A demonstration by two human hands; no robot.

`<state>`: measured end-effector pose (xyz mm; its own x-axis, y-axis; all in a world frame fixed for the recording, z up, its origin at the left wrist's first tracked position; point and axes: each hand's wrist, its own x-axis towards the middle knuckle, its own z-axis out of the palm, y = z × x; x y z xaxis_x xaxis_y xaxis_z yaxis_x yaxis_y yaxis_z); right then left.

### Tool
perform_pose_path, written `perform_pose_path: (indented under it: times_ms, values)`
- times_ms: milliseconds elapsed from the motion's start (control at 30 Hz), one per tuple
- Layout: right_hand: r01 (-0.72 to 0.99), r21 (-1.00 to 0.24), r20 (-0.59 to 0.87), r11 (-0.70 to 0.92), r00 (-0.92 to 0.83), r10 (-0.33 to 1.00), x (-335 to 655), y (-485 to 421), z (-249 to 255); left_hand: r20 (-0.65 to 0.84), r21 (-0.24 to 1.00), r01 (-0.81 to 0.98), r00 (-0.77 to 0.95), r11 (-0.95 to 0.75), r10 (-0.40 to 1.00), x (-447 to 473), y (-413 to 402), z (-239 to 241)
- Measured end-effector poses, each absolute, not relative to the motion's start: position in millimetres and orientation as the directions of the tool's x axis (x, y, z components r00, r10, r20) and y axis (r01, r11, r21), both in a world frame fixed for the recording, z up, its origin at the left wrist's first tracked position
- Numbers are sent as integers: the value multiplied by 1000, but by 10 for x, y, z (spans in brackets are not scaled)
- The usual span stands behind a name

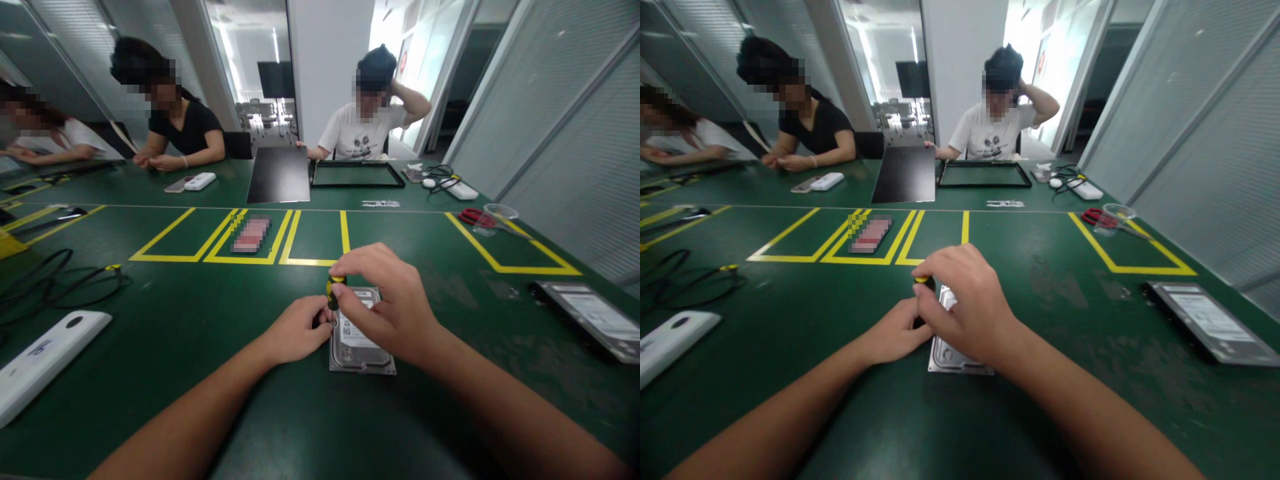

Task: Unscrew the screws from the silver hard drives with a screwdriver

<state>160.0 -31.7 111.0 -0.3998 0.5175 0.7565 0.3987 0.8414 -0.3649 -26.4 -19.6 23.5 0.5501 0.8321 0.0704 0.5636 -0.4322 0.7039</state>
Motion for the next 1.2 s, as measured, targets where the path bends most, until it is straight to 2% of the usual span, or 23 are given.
perform_pose_path:
  times_ms: [433, 600, 800, 1033, 1200]
  values:
    - [403, -366, 749, 839, -407, 523, 1604, -320, 1098, 96, 689, 565, 549, -454, 830, -263, -210, 232]
    - [444, -392, 737, 805, -372, 565, 1587, -315, 1100, 109, 679, 570, 544, -462, 832, -250, -232, 242]
    - [437, -360, 742, 824, -401, 537, 1602, -317, 1099, 122, 672, 576, 535, -466, 836, -244, -250, 250]
    - [433, -398, 744, 809, -365, 560, 1588, -324, 1099, 137, 661, 580, 531, -477, 836, -237, -264, 247]
    - [459, -360, 746, 812, -381, 546, 1607, -314, 1088, 155, 658, 579, 522, -481, 839, -236, -263, 241]
